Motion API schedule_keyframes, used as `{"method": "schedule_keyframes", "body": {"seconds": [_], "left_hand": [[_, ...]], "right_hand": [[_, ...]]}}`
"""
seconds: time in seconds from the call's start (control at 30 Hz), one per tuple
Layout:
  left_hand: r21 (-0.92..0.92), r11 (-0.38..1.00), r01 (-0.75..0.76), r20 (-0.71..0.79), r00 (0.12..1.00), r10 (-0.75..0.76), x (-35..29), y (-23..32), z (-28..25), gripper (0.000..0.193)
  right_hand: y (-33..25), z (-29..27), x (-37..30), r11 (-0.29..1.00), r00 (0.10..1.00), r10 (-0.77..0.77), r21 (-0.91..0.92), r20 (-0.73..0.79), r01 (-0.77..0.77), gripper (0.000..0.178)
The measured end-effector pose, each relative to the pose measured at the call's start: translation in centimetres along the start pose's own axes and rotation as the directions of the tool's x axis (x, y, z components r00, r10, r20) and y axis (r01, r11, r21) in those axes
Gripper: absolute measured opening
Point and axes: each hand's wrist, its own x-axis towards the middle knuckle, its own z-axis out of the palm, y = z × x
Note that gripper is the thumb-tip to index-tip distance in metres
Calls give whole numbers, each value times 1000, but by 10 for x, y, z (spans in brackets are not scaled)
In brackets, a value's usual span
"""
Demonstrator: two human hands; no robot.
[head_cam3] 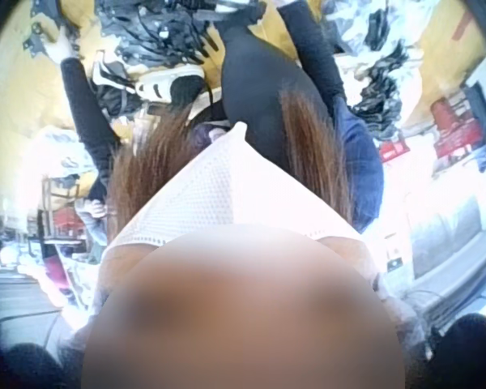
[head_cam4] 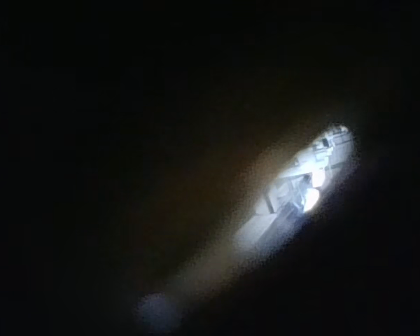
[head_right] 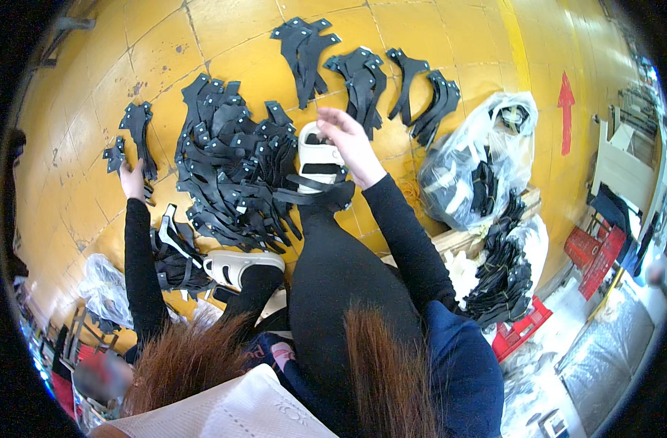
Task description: The person sits on the floor and repeatedly picks up black shoe parts, aligns them, and places them into a pile. The person handles the parts one at a time, occasionally adjusting their position before stacking them.
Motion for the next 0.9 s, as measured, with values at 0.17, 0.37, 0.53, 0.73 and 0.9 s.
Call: {"method": "schedule_keyframes", "body": {"seconds": [0.17, 0.37, 0.53, 0.73, 0.9], "left_hand": [[-106, 964, -243, 373, 889, 266, -67, 17, -85, 32], [-63, 987, -148, 811, 569, 137, -176, 49, -170, 36], [35, 978, -204, 878, 473, 67, -226, 65, -204, 39], [-60, 993, -99, 792, 601, 108, -236, 75, -233, 39], [-76, 981, -179, 722, 669, 177, -238, 106, -252, 39]], "right_hand": [[0, -32, -18, 998, 996, -51, 44, -74, 54, 33], [38, -64, -49, 994, 991, -25, 102, -130, 38, 31], [84, -72, -87, 995, 990, 88, -37, -113, -93, 30], [94, -82, -105, 989, 1000, -25, -143, -3, 24, 31], [69, -89, -97, 984, 997, -71, -164, 5, 71, 31]]}}
